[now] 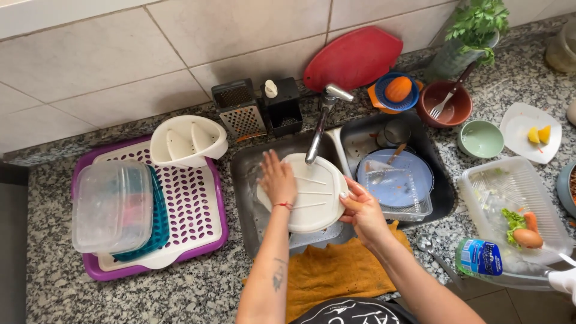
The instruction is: The person washes a plastic container, a white plate, a clear plastic tray, and a small bowl in the kitchen sink using a yellow sponge and running water. Each item is rinsed and placed into a purple dish rack on the counter.
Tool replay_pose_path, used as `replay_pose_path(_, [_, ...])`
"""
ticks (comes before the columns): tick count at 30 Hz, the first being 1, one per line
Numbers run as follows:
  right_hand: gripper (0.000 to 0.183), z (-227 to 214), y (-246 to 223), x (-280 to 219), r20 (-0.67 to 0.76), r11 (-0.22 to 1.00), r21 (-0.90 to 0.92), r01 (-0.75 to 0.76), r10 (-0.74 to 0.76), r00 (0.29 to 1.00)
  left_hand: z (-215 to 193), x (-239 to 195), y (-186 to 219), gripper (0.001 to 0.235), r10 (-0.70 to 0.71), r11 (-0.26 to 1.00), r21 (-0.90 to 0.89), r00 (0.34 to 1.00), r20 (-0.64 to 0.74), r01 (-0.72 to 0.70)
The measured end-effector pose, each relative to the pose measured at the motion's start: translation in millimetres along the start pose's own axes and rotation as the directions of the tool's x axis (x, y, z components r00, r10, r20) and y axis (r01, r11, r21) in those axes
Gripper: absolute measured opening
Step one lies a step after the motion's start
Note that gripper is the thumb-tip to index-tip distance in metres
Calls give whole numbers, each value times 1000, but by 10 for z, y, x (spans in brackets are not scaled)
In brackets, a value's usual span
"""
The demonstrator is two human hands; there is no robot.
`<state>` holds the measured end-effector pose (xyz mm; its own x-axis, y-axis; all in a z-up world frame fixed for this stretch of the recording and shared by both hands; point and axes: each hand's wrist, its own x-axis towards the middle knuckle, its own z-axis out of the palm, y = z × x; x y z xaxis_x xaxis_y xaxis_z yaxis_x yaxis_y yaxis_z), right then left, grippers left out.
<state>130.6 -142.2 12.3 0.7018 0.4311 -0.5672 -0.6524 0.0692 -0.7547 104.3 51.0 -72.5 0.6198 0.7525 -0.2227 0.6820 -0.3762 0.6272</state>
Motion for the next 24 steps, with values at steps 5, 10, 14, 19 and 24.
replay_pose_path(5, [49,131,45,110,33,1000,-1,10,-10,999,-125,-474,628,64,195,977,-94,979,51,-190])
replay_pose_path(10, [47,-162,10,99,-9,999,-35,12,-13,1000,-347,-185,131,53,114,993,-9,992,58,-114])
replay_pose_path(14, [42,-433,-150,314,-73,986,-123,117,-127,989,-685,-117,-270,63,-122,951,-234,942,312,200])
replay_pose_path(19, [33,-344,-56,1092,-130,789,-483,379,-493,860,-812,-667,-97,33,-14,289,-827,866,500,482])
replay_pose_path(24, [52,579,-2,822,41,219,-948,230,-634,773,-907,-960,203,36,-69,9,-886,884,463,464])
